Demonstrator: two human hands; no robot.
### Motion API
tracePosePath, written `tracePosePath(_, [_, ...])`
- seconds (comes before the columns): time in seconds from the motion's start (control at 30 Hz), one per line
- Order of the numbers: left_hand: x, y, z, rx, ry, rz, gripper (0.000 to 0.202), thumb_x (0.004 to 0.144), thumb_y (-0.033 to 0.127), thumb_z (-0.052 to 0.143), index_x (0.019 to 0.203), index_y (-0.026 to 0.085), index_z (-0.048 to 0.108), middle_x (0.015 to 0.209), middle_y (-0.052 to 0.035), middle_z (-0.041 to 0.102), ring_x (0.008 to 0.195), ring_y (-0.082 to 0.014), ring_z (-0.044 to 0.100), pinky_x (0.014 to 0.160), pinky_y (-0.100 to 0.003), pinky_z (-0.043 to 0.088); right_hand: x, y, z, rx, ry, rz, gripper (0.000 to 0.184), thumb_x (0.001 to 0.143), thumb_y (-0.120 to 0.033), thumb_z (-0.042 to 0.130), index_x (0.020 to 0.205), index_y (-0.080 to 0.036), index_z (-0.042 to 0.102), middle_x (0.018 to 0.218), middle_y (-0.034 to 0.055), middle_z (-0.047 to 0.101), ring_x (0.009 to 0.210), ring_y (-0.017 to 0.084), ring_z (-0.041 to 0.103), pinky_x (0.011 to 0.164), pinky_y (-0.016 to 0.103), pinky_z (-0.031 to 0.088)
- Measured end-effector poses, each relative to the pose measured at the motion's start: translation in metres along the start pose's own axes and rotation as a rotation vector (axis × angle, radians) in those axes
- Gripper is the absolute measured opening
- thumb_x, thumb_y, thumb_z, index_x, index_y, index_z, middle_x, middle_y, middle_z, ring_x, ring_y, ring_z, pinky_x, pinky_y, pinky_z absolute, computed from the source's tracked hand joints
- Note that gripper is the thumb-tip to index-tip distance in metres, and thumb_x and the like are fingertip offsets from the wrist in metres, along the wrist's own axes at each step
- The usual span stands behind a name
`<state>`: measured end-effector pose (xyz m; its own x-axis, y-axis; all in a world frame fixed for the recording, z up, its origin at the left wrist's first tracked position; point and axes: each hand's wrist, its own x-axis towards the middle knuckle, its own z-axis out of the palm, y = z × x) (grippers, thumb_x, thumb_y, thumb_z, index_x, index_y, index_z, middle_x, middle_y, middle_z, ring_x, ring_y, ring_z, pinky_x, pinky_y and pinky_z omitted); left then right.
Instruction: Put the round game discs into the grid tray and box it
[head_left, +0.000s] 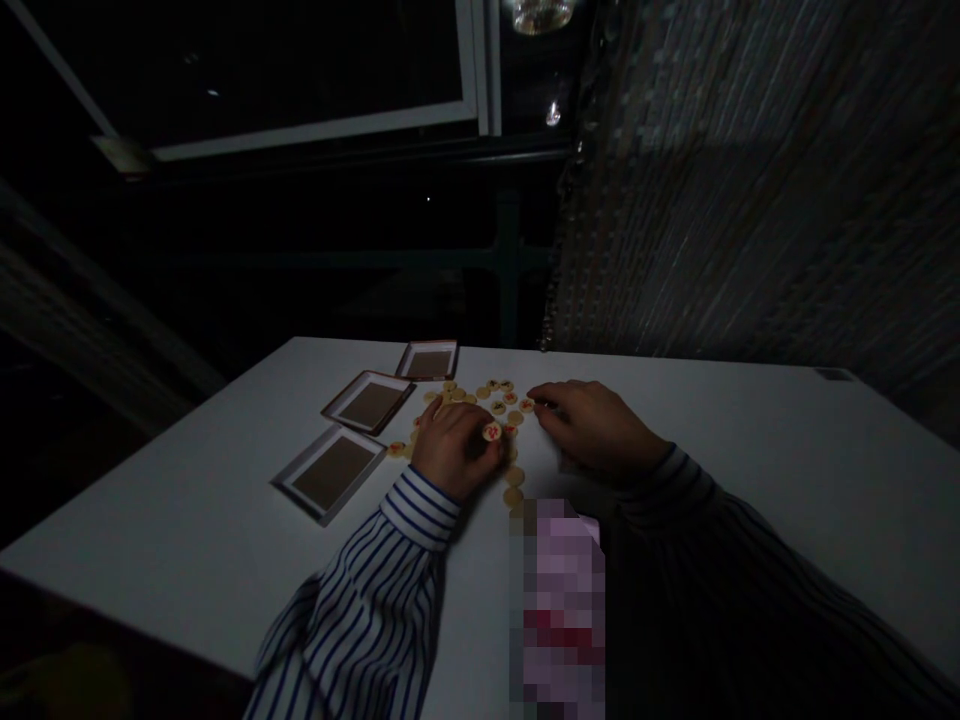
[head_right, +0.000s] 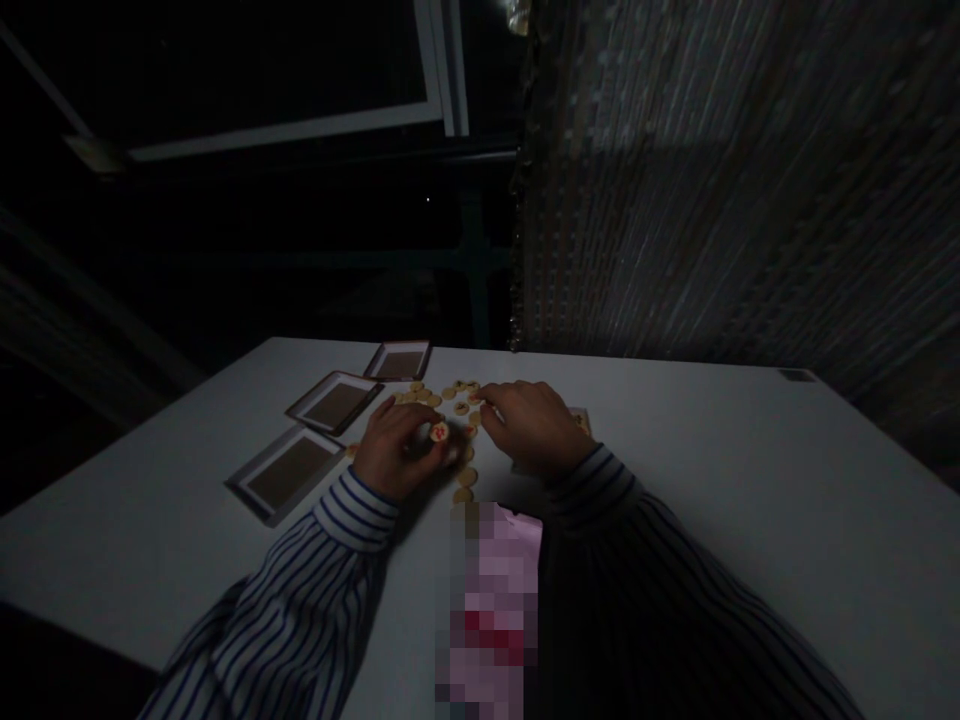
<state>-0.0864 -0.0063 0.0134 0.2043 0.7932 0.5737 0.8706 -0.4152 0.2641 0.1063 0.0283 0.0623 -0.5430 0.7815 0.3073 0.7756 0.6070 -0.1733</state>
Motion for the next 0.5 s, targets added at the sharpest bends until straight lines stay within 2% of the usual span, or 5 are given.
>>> tracePosePath(0.27, [0.021, 0.019, 0.008, -0.013, -0.025, -0.013, 0.02, 0.072, 0.027, 0.054, 0.091, 0.021, 0.058, 0.095, -0.0028, 0.066, 0.095, -0.0207, 0.057, 0.102, -0.045, 0.025, -0.002, 0.01, -0.011, -0.008, 0.041, 0.062, 0.033, 0.086, -0.028, 0.04, 0.111, -0.019, 0.06, 0.105, 0.0058, 0.066, 0.097, 0.019, 0.058, 0.085, 0.03, 0.04])
tracePosePath(0.5, [0.02, 0.026, 0.025, -0.059, -0.02, -0.015, 0.021, 0.074, 0.025, 0.053, 0.093, 0.021, 0.058, 0.097, -0.0027, 0.065, 0.097, -0.0199, 0.057, 0.103, -0.045, 0.024, -0.002, 0.019, -0.016, -0.02, 0.055, 0.099, 0.034, 0.086, -0.029, 0.039, 0.111, -0.02, 0.06, 0.104, 0.0043, 0.066, 0.097, 0.021, 0.059, 0.082, 0.032, 0.042])
